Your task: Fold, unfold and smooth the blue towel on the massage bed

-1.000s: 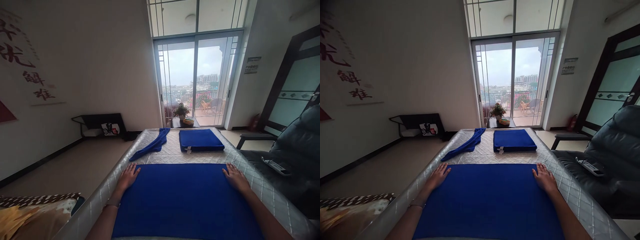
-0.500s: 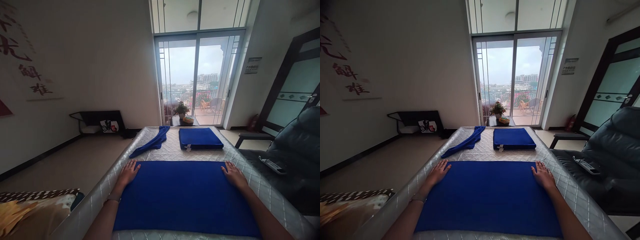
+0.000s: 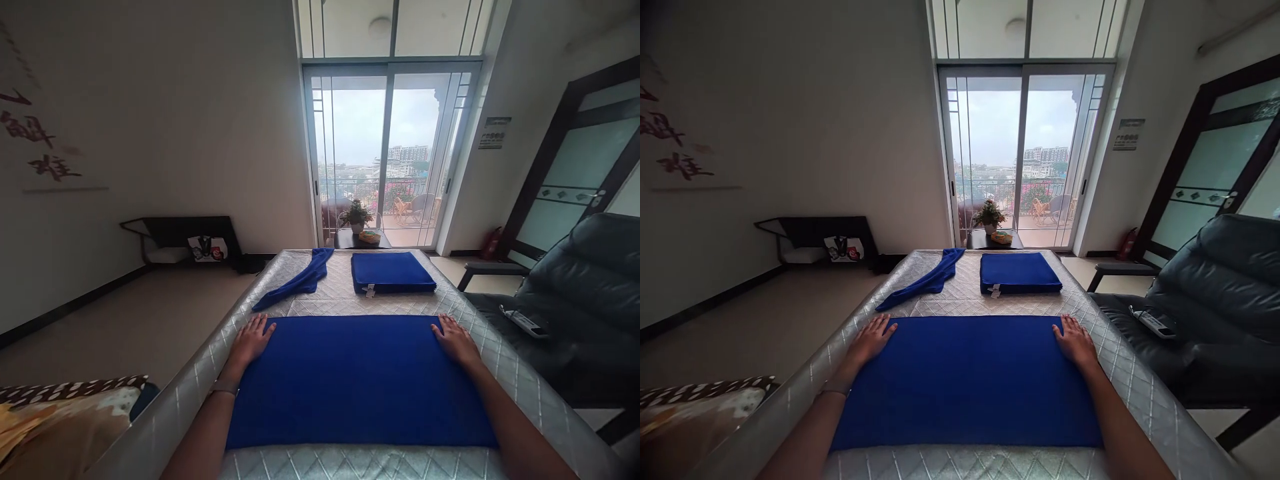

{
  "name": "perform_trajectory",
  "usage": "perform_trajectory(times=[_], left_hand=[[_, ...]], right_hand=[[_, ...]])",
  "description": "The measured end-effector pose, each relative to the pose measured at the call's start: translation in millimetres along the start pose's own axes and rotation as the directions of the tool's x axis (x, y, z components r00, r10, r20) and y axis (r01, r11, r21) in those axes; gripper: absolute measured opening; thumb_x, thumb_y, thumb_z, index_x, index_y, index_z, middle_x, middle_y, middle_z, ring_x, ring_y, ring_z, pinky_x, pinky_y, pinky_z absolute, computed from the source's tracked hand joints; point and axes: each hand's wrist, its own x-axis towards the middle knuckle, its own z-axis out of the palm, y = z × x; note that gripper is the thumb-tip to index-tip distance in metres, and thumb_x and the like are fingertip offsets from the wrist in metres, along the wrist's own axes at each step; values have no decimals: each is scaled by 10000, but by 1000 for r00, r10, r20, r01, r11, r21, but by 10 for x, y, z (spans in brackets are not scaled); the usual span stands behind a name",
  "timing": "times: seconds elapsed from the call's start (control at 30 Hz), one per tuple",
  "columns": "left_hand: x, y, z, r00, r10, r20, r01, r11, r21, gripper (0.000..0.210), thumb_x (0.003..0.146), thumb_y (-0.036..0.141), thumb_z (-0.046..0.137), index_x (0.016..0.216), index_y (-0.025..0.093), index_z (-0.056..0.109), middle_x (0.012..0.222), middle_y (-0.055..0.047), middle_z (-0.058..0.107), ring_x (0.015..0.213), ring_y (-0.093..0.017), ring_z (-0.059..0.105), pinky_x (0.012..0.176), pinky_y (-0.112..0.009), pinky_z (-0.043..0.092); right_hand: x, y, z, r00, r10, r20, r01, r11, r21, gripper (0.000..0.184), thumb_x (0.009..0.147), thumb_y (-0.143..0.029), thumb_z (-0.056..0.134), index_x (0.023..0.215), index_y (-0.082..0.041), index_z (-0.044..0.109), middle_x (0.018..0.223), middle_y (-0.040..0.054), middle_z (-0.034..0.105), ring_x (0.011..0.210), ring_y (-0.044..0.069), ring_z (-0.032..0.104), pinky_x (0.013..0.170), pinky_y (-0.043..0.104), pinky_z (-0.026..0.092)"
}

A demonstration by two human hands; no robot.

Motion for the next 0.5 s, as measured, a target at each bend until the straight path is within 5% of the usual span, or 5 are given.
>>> perform_trajectory(times=[0.5], left_hand=[[-30, 9, -71, 1000, 10, 22, -10, 1000, 1, 732, 1008, 576, 234, 1586, 132, 301, 1657, -129, 279, 1539, -287, 233, 1239, -503, 214]], right_hand=[[11, 11, 32, 1000, 1, -16, -1, 1000, 28, 705, 1020, -488, 175, 1605, -108, 269, 1677, 80, 247, 1546, 218, 178, 1252, 416, 150]])
